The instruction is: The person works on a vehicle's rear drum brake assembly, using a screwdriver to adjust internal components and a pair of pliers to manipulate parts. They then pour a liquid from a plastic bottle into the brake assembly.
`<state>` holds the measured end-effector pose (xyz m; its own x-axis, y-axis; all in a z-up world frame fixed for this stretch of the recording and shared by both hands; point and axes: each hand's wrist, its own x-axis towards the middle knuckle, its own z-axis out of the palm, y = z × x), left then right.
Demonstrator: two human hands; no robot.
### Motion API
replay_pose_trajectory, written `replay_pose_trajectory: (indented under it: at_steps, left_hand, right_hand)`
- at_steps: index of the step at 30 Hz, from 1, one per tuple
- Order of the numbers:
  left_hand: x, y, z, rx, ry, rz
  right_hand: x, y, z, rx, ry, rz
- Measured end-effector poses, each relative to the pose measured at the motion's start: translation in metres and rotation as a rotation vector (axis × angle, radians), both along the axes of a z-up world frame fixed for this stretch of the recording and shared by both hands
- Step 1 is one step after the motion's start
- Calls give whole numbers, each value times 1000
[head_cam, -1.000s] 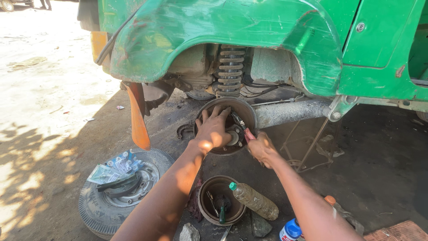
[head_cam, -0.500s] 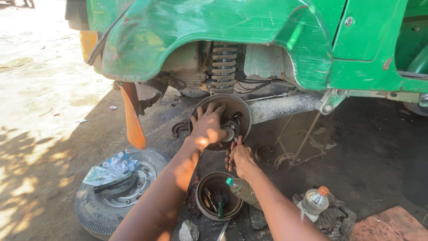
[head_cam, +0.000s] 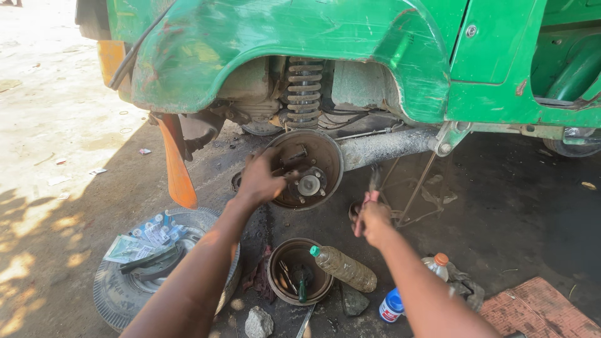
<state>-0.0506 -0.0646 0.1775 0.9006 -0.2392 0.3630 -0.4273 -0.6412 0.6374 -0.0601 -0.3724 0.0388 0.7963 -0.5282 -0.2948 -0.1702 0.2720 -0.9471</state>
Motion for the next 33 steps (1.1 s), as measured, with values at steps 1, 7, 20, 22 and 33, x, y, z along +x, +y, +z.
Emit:
replay_pose_trajectory:
  at_steps: [1, 7, 20, 22, 33]
  left_hand:
    - [2, 5, -3, -33, 22, -18]
    - [14, 9, -22, -143, 31, -46]
    - [27, -3, -30, -222, -109, 6]
    - [26, -4, -30, -208, -94, 26]
    - [29, -6, -28, -214, -79, 90]
  right_hand:
    - [2, -15, 0, 42, 77, 93]
    - [-1, -60, 10, 65, 389, 403]
    - [-33, -55, 80, -875, 229, 404]
    - [-35, -34, 106, -1026, 129, 422]
    - [-36, 49, 165, -928, -125, 312]
